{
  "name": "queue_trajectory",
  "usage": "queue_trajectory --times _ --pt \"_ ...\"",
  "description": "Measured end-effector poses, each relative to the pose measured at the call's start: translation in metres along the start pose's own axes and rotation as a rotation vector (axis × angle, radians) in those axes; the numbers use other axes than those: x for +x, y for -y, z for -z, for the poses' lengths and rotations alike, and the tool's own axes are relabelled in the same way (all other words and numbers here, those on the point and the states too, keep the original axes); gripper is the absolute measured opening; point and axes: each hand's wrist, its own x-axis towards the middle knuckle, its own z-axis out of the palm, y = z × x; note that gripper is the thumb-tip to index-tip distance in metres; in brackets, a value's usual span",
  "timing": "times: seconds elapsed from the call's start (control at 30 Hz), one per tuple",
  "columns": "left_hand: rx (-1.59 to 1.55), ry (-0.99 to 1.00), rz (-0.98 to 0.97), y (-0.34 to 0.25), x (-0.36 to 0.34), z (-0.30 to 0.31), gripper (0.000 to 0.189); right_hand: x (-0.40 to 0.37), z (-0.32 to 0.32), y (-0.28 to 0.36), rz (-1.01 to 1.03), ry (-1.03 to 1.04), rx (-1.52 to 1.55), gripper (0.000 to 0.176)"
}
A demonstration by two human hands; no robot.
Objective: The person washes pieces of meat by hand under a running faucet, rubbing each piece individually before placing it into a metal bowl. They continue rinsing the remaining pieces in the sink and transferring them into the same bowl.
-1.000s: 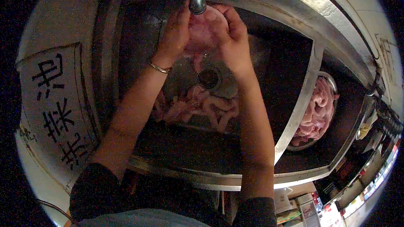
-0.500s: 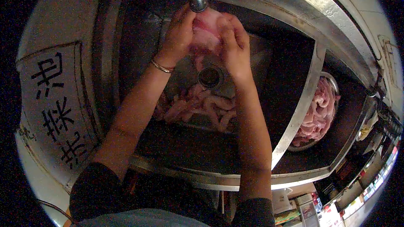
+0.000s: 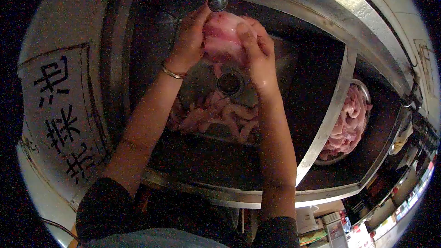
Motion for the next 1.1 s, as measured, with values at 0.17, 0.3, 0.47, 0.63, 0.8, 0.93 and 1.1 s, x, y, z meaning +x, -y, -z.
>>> queue_trajectory --times 0.17,0.3,0.47,0.63,0.8,0.93,1.1 --pt "-0.44 0.108 0.308 0.01 0.004 0.018 0.022 0.015 -0.01 0.007 0.109 0.048 -0.033 0.03" --pt "-0.383 0.082 0.25 0.006 -0.006 0.031 0.024 0.033 -0.026 0.01 0.033 0.277 -0.021 0.027" --pt "-0.591 -0.049 0.497 -0.008 -0.03 0.027 0.032 0.022 -0.04 0.021 0.034 0.236 -0.262 0.024" --pt "-0.729 -0.034 0.562 -0.003 -0.014 0.032 0.034 -0.015 -0.04 -0.022 0.679 0.253 -1.04 0.031" --pt "-0.766 -0.006 0.638 -0.001 -0.017 0.031 0.037 -0.002 0.002 -0.038 0.237 -0.108 -0.316 0.037" --pt "-0.805 0.033 0.634 -0.013 -0.024 0.027 0.036 0.039 0.011 -0.074 -0.382 0.109 0.478 0.039" --pt "-0.821 0.089 0.579 -0.003 -0.036 0.051 0.034 0.045 -0.022 -0.041 -0.337 0.135 0.531 0.033"
